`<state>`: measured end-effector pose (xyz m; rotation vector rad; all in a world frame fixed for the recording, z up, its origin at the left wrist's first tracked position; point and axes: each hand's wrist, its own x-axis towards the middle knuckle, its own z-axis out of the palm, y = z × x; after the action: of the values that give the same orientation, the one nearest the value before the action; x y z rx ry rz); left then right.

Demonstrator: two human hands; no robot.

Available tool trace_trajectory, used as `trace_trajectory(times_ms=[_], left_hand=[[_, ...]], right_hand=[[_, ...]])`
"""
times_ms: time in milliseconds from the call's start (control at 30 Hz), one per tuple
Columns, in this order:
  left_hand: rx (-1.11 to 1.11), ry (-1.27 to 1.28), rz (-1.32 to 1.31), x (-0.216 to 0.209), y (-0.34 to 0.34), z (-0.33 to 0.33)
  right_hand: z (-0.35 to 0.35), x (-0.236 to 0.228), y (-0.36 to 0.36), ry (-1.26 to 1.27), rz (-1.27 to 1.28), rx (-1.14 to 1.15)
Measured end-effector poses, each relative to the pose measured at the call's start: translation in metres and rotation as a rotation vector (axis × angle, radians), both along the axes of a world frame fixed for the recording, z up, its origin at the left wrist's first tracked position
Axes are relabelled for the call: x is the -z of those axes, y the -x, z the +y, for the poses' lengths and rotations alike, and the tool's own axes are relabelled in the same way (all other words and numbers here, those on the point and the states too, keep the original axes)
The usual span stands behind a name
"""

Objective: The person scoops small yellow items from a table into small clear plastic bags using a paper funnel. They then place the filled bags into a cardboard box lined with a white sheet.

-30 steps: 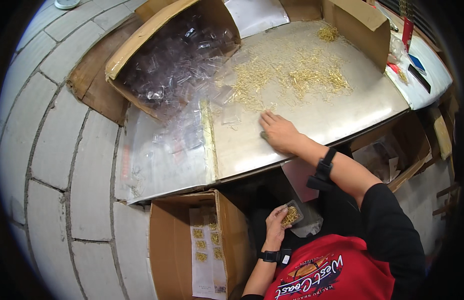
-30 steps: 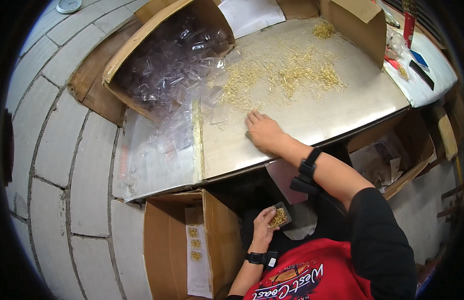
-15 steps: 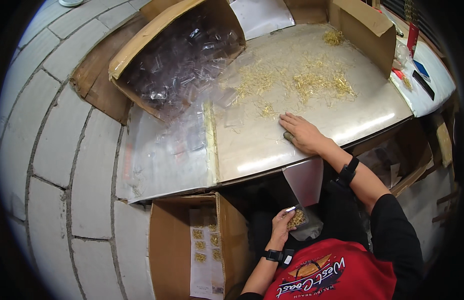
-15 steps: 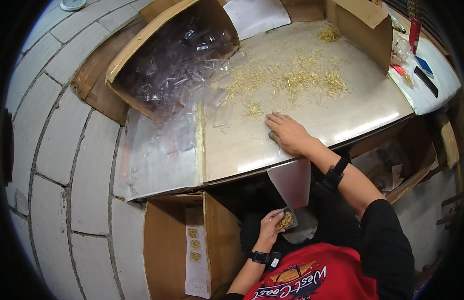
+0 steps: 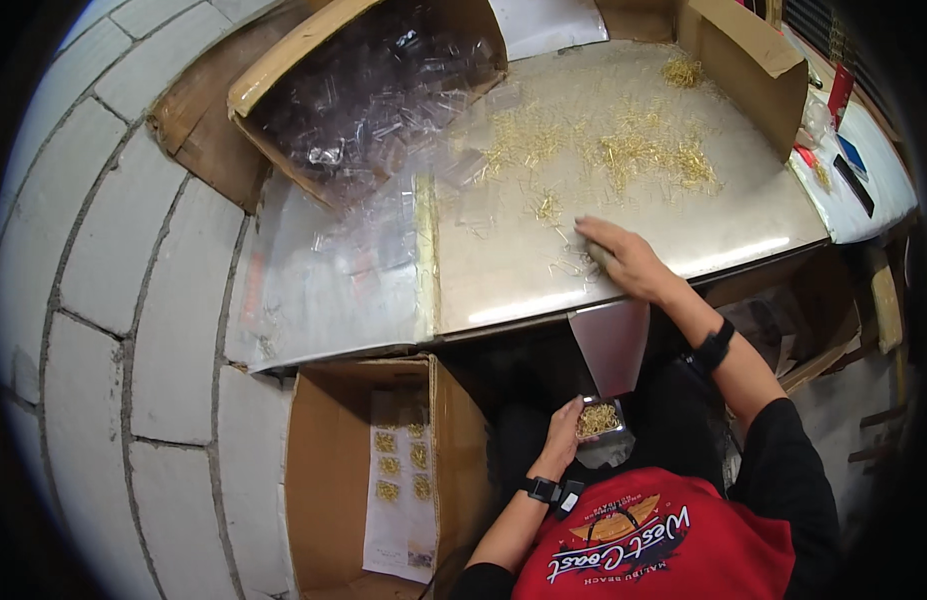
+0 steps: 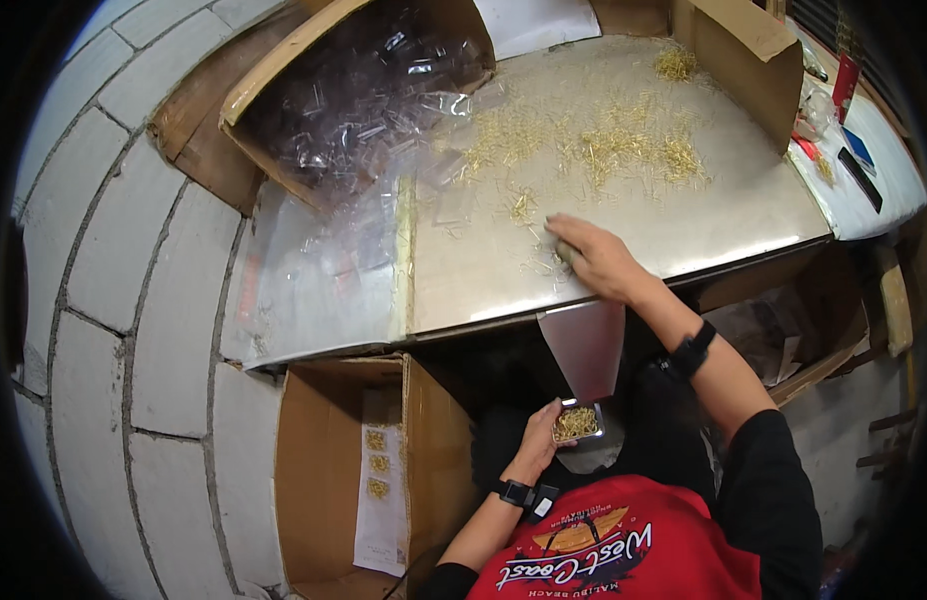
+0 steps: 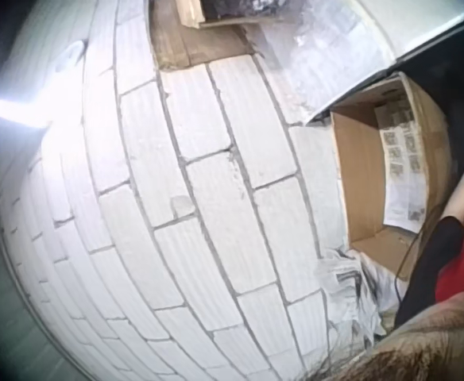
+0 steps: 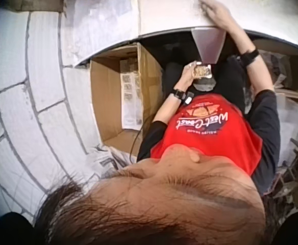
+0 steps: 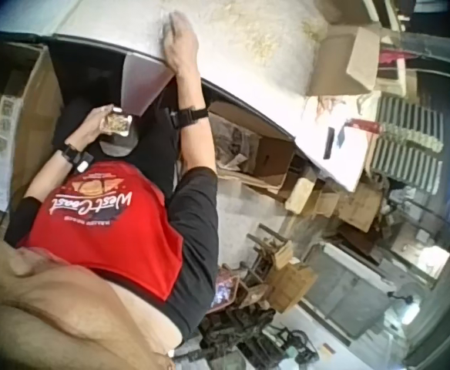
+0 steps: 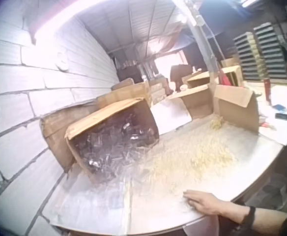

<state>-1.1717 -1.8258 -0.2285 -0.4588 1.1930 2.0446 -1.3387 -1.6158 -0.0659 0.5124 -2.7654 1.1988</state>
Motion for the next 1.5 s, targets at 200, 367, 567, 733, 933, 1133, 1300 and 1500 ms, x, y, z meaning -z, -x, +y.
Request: trace_trajectory(times_ms=[200, 367, 567, 733, 933, 1133, 1300, 1500], left_hand=[[0.086, 0.013, 0.051, 0.003, 0.008, 0.015], [0.111, -0.003, 0.063, 0.007, 0.013, 0.024], [0.100, -0.029, 0.030, 0.006, 0.004, 0.028], [0.077, -0.058, 0.049, 0.003, 0.002, 0.024], [0.088, -0.071, 0.063, -0.003, 0.004, 0.026], [0.059, -0.068, 0.068, -0.002, 0.004, 0.028], [0.053, -0.070, 0.077, 0.000, 0.002, 0.023], [0.114, -0.041, 0.083, -0.008, 0.008, 0.028]], right_hand=[[-0.043, 0.011, 0.010, -0.355, 0.232, -0.196], [-0.028, 0.006, 0.025, -0.278, 0.159, -0.017], [-0.028, 0.015, 0.027, -0.373, 0.223, 0.100], [-0.018, 0.000, -0.014, -0.160, 0.094, -0.100], [0.034, 0.006, -0.002, 0.328, 0.108, 0.194], [0.006, 0.015, 0.017, -0.189, 0.204, 0.173], [0.004, -0.009, -0.022, 0.153, -0.061, 0.001], [0.015, 0.020, -0.005, 0.046, 0.159, 0.104]])
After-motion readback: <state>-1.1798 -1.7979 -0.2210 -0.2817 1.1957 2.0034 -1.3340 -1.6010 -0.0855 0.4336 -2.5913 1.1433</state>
